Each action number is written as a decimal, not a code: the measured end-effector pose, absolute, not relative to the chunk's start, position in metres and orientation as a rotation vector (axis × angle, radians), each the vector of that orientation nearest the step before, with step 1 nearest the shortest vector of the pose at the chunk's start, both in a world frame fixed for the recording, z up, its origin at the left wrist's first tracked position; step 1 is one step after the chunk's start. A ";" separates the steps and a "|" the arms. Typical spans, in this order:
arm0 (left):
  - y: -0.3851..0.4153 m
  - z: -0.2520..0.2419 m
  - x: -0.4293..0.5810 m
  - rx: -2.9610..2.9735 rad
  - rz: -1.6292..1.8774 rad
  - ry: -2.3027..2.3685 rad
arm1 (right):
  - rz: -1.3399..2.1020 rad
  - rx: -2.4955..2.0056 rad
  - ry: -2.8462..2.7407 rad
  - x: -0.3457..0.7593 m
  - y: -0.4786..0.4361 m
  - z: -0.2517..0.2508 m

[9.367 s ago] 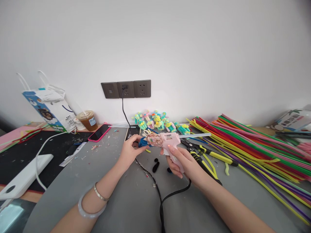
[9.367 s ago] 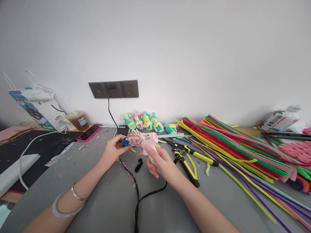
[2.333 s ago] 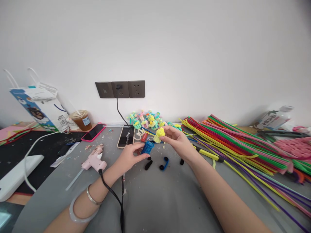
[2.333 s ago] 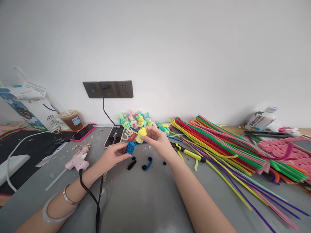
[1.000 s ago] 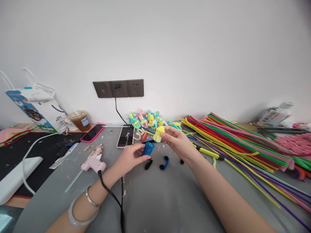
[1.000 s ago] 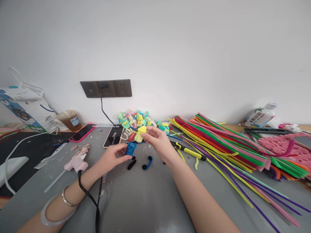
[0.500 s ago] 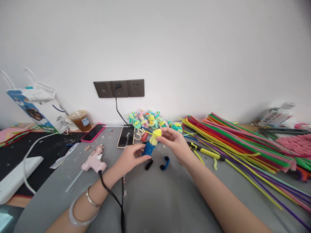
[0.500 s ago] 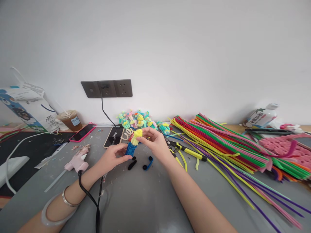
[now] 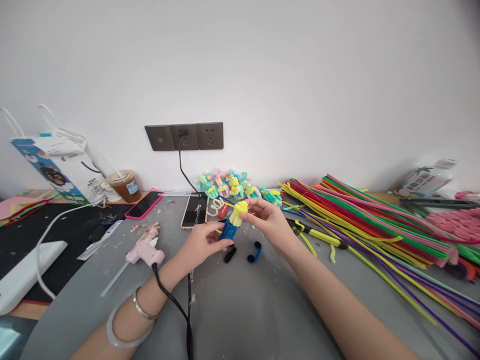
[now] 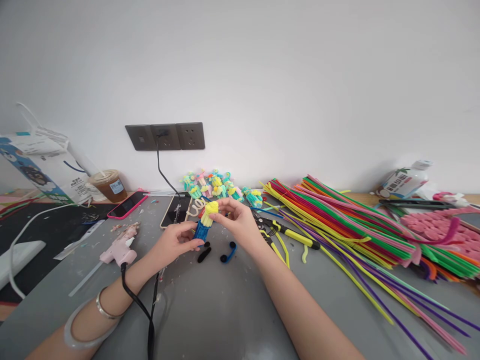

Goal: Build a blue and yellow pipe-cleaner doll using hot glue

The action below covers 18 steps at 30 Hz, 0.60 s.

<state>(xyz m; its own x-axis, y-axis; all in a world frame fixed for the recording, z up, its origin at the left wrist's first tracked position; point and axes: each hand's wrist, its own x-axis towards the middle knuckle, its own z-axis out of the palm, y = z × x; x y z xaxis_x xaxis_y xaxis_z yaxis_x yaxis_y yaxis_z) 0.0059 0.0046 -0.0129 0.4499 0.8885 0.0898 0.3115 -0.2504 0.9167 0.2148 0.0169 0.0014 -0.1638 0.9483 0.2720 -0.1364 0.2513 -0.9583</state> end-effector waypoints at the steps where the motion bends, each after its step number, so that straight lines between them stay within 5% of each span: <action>1: 0.005 -0.014 0.006 1.791 0.792 1.020 | 1.183 -0.839 -1.371 0.215 0.018 0.001; 18: 0.004 -0.012 0.006 1.779 0.840 0.971 | 1.031 -0.893 -1.477 0.216 0.018 -0.001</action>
<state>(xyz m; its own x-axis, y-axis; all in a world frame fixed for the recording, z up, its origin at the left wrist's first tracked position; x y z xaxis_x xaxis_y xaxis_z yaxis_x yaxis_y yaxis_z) 0.0063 0.0039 -0.0121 0.4577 0.8792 0.1324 0.2575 -0.2736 0.9267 0.2156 0.0182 -0.0014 -0.1446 0.9293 0.3399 0.0013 0.3436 -0.9391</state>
